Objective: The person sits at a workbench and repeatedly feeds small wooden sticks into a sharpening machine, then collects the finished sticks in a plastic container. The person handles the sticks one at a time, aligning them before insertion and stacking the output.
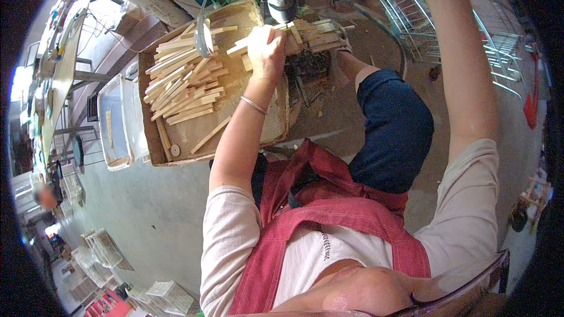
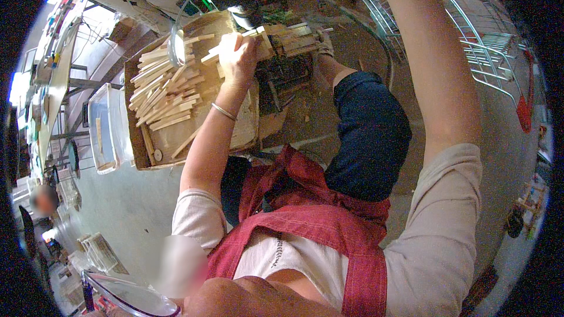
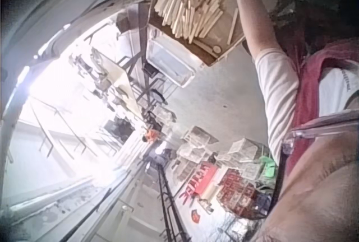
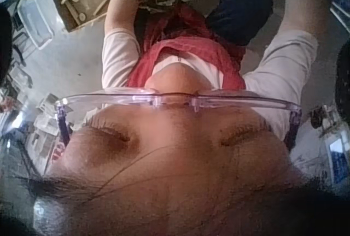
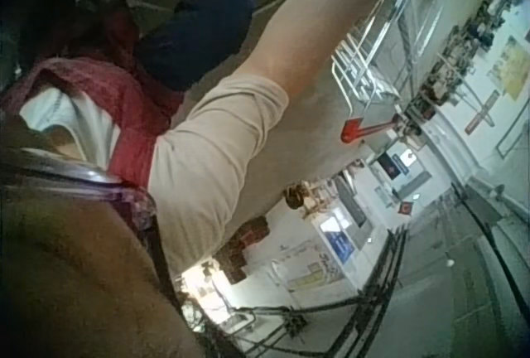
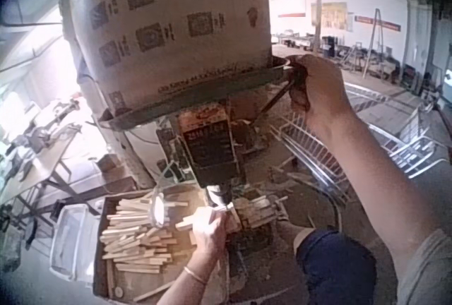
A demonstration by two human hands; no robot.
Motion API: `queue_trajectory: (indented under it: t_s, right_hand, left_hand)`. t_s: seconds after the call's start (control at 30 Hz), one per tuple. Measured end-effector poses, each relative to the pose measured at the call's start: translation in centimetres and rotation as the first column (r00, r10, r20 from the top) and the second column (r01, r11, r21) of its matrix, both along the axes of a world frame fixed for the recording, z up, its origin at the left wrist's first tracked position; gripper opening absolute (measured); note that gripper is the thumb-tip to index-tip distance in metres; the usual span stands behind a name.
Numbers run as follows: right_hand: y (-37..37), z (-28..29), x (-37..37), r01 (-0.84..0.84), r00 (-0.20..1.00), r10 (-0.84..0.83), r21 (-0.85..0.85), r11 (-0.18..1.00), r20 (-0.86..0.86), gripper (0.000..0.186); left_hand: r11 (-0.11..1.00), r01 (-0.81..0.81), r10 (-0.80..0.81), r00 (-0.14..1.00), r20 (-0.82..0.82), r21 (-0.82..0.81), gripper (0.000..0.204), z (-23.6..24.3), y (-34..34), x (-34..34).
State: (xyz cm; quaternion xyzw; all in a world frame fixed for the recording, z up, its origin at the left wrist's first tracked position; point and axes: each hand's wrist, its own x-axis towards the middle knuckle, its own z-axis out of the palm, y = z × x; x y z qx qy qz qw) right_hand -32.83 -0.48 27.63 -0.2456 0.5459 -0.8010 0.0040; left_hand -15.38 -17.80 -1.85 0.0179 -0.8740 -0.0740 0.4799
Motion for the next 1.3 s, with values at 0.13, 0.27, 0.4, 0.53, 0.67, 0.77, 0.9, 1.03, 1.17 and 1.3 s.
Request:
queue_trajectory:
  t_s: [0.13,0.27,0.4,0.53,0.67,0.77,0.9,1.03,1.17,1.3]
  right_hand:
    - [1.0,-0.3,1.6,0.014,0.998,-0.014,0.012,1.0,-0.054,0.027]
    - [1.0,-0.5,2.1,0.018,1.0,-0.018,0.055,0.998,0.004,0.027]
    - [2.1,-0.8,2.2,0.048,0.992,-0.045,-0.028,0.998,0.117,0.027]
    - [2.7,-2.9,1.4,-0.05,0.958,0.067,-0.068,0.996,0.278,0.028]
    - [4.5,-3.7,1.9,-0.149,0.934,0.155,-0.043,0.988,0.323,0.027]
    - [4.7,-3.9,3.2,-0.07,0.923,0.067,-0.006,0.998,0.378,0.027]
    - [7.0,-7.5,2.1,-0.203,0.931,0.226,-0.108,0.973,0.286,0.026]
    - [7.7,-8.7,3.9,-0.168,0.922,0.182,-0.068,0.983,0.341,0.024]
    - [9.1,-10.1,5.6,-0.161,0.969,0.127,0.149,0.976,0.213,0.029]
    - [9.6,-12.4,6.1,-0.183,0.965,0.145,0.165,0.969,0.217,0.024]
  left_hand:
    - [1.0,0.018,-0.018,1.0,-0.016,0.012,0.013,0.1,0.2,-0.2]
    - [1.0,-0.018,0.018,1.0,0.018,-0.001,0.014,0.3,0.0,0.7]
    - [1.0,0.027,-0.027,1.0,0.013,0.014,0.015,0.4,0.5,-0.6]
    - [1.0,0.005,-0.005,1.0,-0.001,0.002,0.015,0.1,-0.2,0.6]
    - [1.0,0.01,-0.01,1.0,0.016,0.029,0.015,0.1,0.1,0.3]
    - [1.0,0.002,-0.003,0.999,0.033,0.031,0.015,0.0,0.1,0.4]
    - [1.0,0.002,-0.003,1.0,0.029,0.019,0.015,0.1,0.1,0.2]
    - [0.999,-0.029,0.029,0.998,0.063,0.012,0.016,-0.1,0.1,0.4]
    - [1.0,-0.024,0.023,0.998,0.053,0.017,0.016,-0.3,0.0,0.3]
    - [0.999,-0.015,0.014,1.0,0.024,0.032,0.017,-0.6,-0.1,0.0]
